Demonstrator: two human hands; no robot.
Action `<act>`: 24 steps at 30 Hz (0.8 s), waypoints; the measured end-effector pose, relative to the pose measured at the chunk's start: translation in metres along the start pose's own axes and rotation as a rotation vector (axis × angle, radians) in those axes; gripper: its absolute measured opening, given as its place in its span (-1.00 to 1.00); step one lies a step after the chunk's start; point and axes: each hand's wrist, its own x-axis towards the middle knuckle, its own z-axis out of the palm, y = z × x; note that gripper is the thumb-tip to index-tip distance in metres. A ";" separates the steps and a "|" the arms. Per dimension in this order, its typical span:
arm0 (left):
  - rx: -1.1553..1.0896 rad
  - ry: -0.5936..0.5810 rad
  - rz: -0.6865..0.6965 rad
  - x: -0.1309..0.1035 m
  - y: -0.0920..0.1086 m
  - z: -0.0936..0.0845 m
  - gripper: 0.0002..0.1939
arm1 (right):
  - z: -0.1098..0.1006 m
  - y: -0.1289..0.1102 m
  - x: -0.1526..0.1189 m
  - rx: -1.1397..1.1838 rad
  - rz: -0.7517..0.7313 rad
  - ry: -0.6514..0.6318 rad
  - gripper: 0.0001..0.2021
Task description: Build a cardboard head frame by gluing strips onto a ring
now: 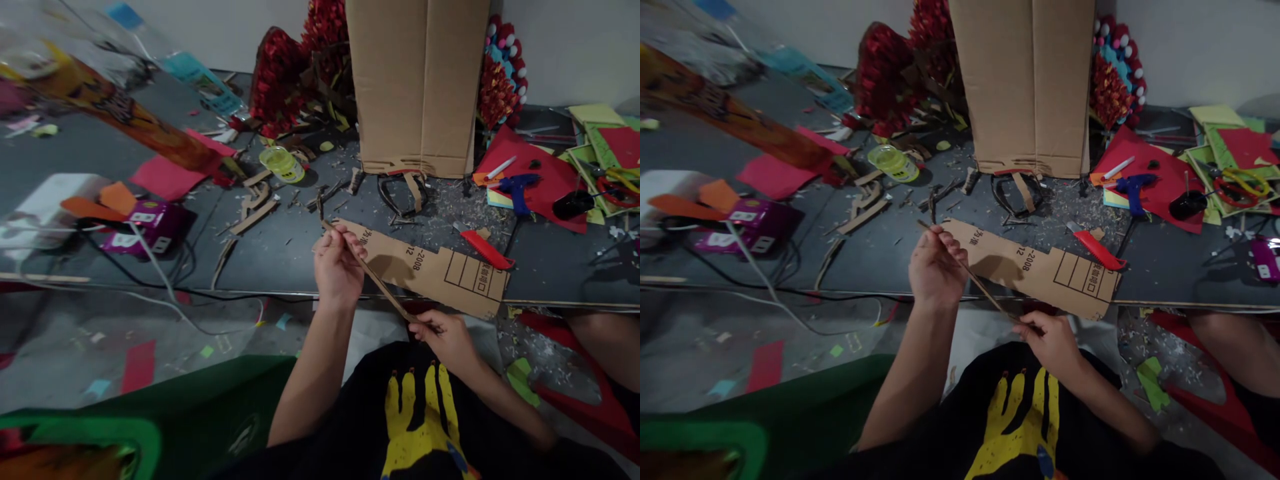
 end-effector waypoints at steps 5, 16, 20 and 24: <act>0.167 -0.015 0.068 0.001 0.000 0.004 -0.76 | -0.005 0.006 -0.001 0.026 0.019 0.023 -0.81; 0.296 0.225 0.297 0.003 -0.012 -0.003 -0.74 | -0.017 -0.008 -0.007 0.199 0.122 0.006 -0.77; 0.301 0.144 0.263 0.006 -0.013 -0.008 -0.70 | -0.028 -0.011 -0.004 0.282 0.111 0.082 -0.72; 0.295 0.120 0.260 0.005 -0.012 -0.012 -0.70 | -0.040 -0.010 -0.002 0.327 0.069 0.183 -0.74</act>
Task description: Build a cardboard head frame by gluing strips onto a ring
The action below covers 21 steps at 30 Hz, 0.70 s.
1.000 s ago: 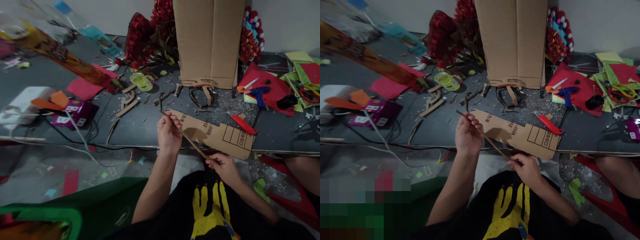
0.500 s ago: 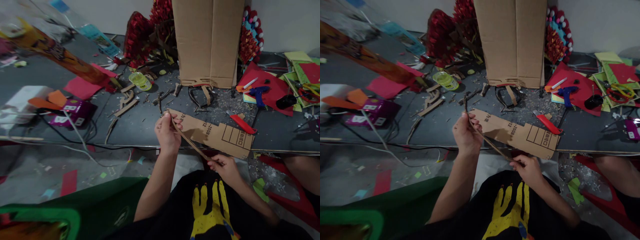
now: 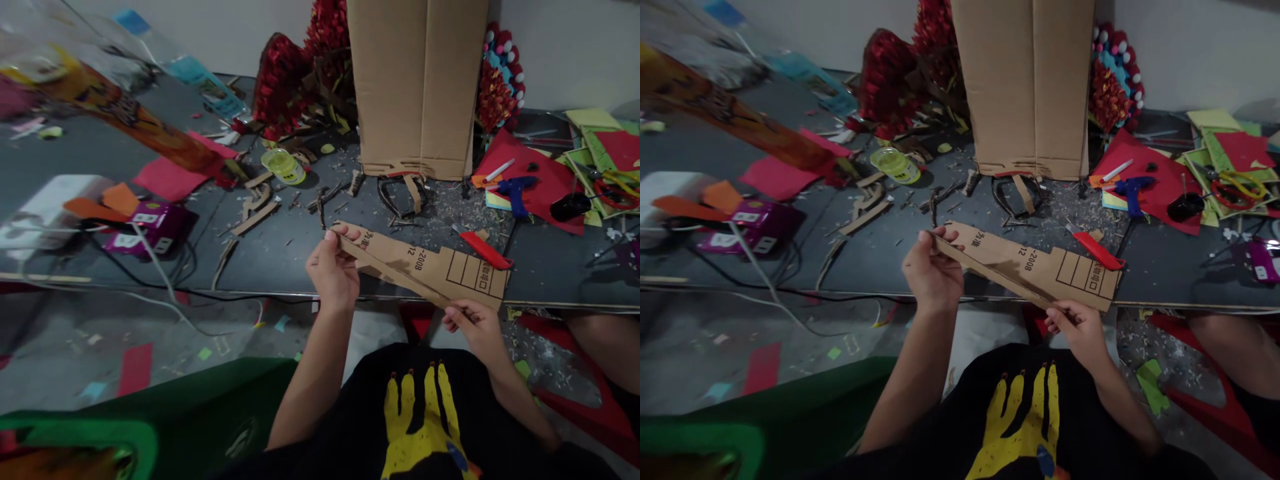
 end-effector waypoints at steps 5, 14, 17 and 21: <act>-0.043 -0.077 -0.037 -0.014 0.003 -0.001 -0.61 | -0.009 -0.003 0.001 -0.002 -0.071 0.095 -0.73; 0.132 -0.614 -0.193 -0.043 -0.005 -0.016 -0.73 | -0.018 0.004 0.003 -0.006 -0.071 0.061 -0.67; 0.149 -0.678 -0.176 -0.045 -0.006 -0.018 -0.73 | -0.018 0.004 0.001 0.033 -0.029 -0.098 -0.65; 0.164 -0.753 -0.199 -0.050 -0.001 -0.011 -0.70 | -0.013 0.005 -0.001 0.140 0.129 -0.272 -0.56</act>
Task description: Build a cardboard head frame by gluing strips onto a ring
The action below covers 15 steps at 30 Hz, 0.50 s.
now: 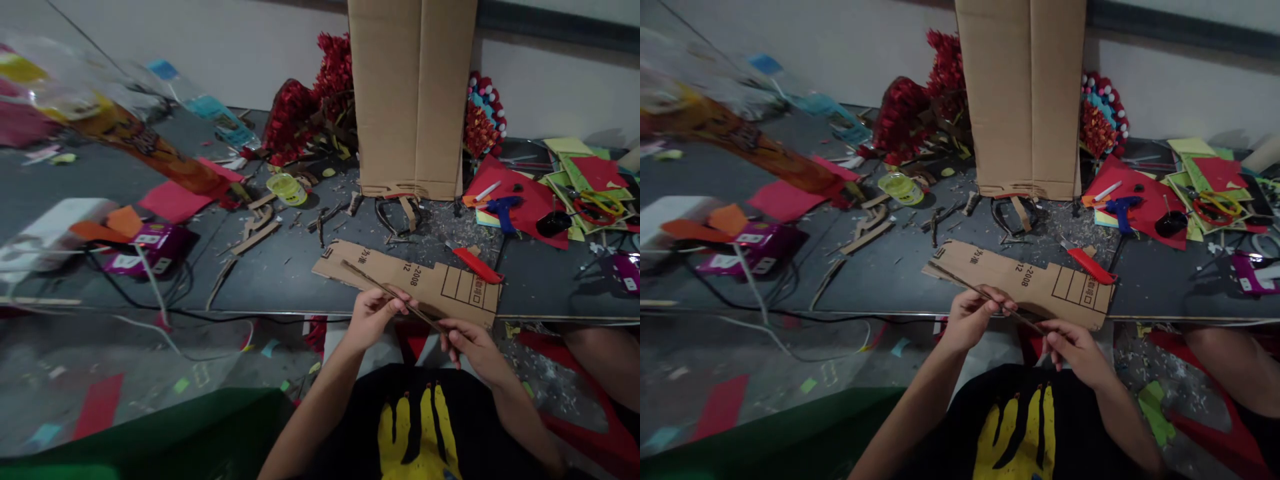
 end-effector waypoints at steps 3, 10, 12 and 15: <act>0.027 0.023 -0.006 0.002 0.002 0.007 -0.64 | 0.004 0.001 0.003 0.036 0.021 0.057 -0.54; -0.009 0.282 -0.008 0.041 0.004 0.007 -0.63 | -0.005 -0.008 0.009 0.055 -0.202 0.374 -0.62; -0.082 0.328 -0.034 0.061 0.008 0.004 -0.65 | -0.010 -0.011 0.009 0.043 -0.228 0.413 -0.60; -0.183 0.342 -0.025 0.088 0.014 0.000 -0.67 | -0.018 -0.012 0.009 0.027 -0.252 0.454 -0.60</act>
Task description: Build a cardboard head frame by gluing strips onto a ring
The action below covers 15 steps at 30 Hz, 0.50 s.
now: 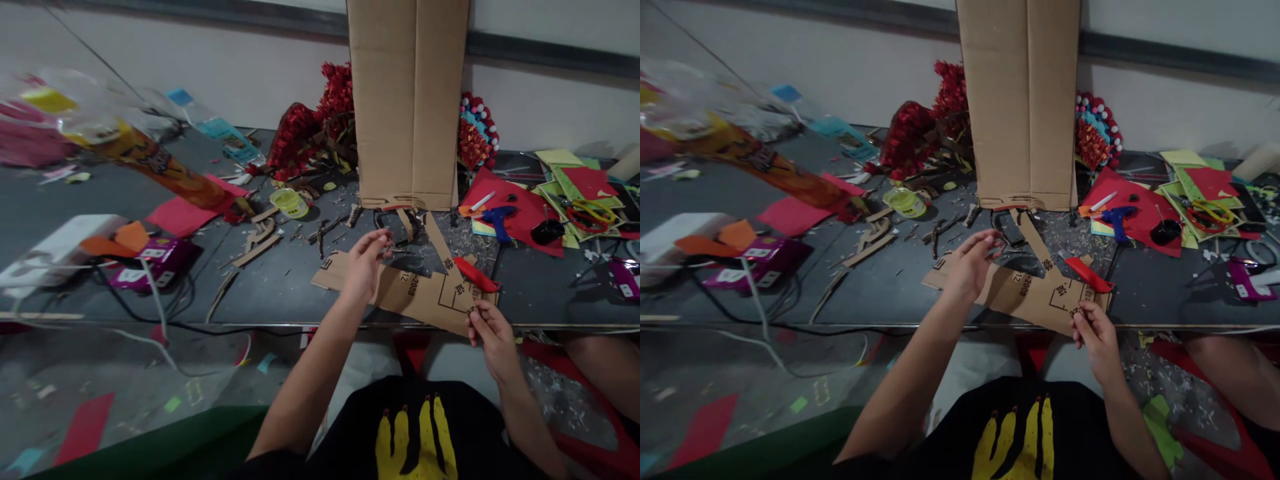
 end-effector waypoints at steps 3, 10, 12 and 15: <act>-0.040 0.002 0.002 0.018 0.001 0.007 -0.67 | -0.005 0.002 0.001 -0.030 -0.018 0.017 -0.61; -0.034 0.057 -0.157 0.038 0.001 0.021 -0.64 | -0.003 0.004 0.004 -0.073 -0.012 0.074 -0.57; 0.071 0.021 -0.171 0.038 0.001 0.020 -0.63 | -0.002 0.005 0.005 -0.065 -0.009 0.102 -0.55; 0.328 -0.021 0.014 0.028 -0.005 0.009 -0.68 | -0.001 0.009 0.006 -0.036 -0.033 0.140 -0.54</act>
